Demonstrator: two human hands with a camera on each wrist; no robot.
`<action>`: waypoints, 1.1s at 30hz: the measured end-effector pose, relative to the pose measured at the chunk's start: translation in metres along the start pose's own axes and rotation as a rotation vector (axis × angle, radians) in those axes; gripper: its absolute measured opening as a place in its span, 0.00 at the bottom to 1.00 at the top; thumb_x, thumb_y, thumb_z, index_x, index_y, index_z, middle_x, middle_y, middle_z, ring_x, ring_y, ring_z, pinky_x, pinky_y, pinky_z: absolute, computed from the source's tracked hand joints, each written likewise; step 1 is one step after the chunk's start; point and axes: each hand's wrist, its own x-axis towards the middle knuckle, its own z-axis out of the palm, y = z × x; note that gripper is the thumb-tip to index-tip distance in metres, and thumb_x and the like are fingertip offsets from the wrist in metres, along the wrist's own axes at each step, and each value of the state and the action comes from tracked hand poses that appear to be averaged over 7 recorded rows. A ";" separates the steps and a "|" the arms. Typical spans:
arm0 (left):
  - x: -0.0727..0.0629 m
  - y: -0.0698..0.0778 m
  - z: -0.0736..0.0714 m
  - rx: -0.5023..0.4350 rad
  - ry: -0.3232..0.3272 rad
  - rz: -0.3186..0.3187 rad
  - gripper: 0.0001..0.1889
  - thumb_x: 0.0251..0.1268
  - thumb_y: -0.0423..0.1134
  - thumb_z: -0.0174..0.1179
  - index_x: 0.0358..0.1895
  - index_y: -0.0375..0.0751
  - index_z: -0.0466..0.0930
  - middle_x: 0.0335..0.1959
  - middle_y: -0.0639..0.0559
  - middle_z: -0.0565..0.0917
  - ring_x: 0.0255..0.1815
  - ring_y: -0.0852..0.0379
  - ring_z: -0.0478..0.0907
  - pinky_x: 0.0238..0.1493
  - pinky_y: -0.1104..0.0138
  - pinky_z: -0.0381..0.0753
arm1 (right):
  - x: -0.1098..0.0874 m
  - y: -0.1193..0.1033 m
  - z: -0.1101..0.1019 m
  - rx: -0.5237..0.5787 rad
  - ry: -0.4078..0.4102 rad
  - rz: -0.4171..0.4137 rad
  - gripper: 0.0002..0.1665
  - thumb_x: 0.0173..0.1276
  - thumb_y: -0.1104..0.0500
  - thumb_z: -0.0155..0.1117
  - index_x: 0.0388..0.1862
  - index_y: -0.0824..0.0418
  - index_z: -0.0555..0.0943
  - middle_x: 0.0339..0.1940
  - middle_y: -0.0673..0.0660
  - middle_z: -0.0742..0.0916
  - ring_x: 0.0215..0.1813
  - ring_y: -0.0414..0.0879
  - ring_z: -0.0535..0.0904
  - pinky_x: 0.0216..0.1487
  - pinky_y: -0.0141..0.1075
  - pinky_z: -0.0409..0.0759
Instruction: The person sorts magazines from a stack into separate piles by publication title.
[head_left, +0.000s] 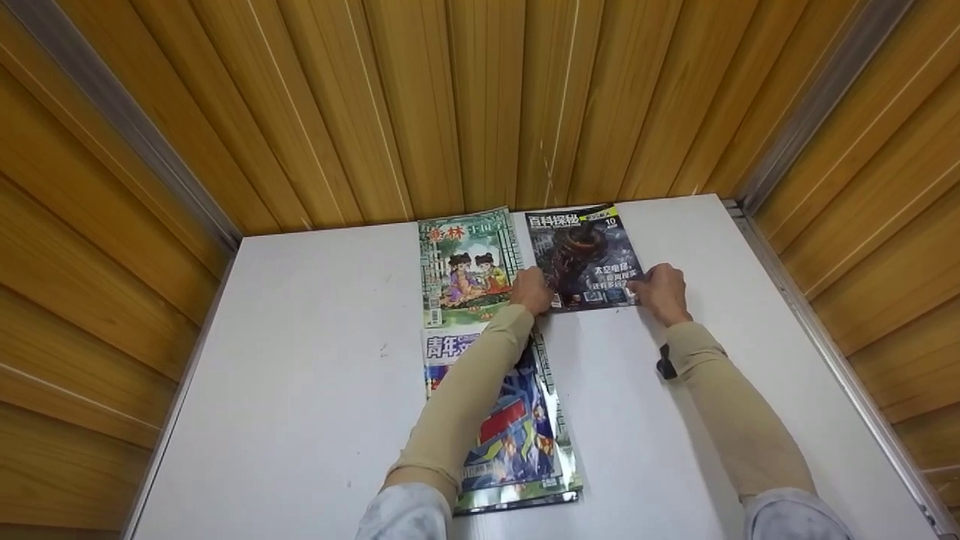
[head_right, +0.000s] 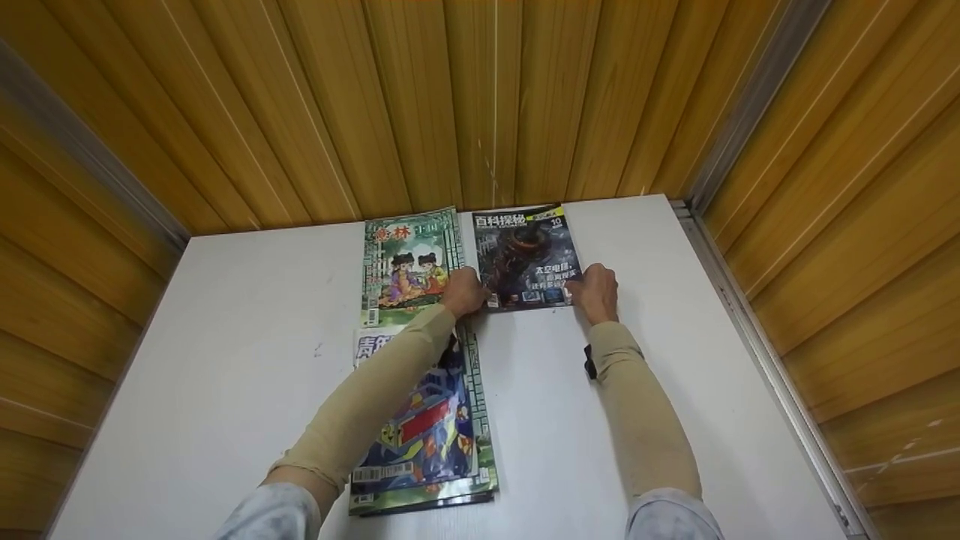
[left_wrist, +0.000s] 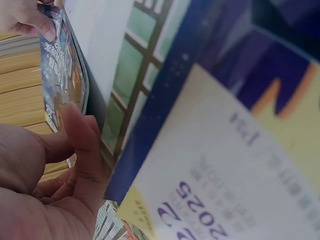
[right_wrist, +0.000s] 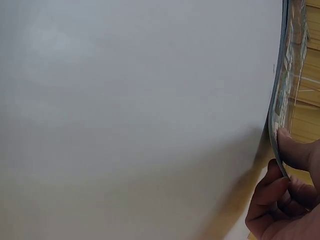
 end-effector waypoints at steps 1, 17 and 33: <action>0.000 0.000 0.000 0.000 -0.001 -0.002 0.08 0.71 0.34 0.65 0.44 0.36 0.92 0.45 0.40 0.94 0.47 0.46 0.93 0.43 0.58 0.88 | 0.002 0.004 0.002 0.001 -0.001 0.009 0.19 0.67 0.57 0.78 0.20 0.65 0.83 0.21 0.56 0.84 0.27 0.50 0.74 0.30 0.38 0.69; -0.005 -0.008 -0.003 0.040 0.065 0.061 0.09 0.72 0.33 0.62 0.30 0.40 0.87 0.38 0.40 0.94 0.35 0.49 0.89 0.35 0.60 0.83 | -0.025 -0.035 -0.003 -0.087 0.001 0.076 0.28 0.71 0.55 0.74 0.18 0.55 0.67 0.17 0.48 0.70 0.24 0.46 0.66 0.27 0.40 0.65; -0.028 -0.039 -0.017 -0.106 0.221 0.261 0.25 0.72 0.46 0.64 0.12 0.53 0.71 0.11 0.63 0.66 0.15 0.62 0.59 0.20 0.65 0.62 | -0.087 -0.067 -0.006 0.006 0.027 0.072 0.35 0.76 0.52 0.72 0.65 0.83 0.79 0.54 0.78 0.87 0.54 0.67 0.84 0.56 0.57 0.81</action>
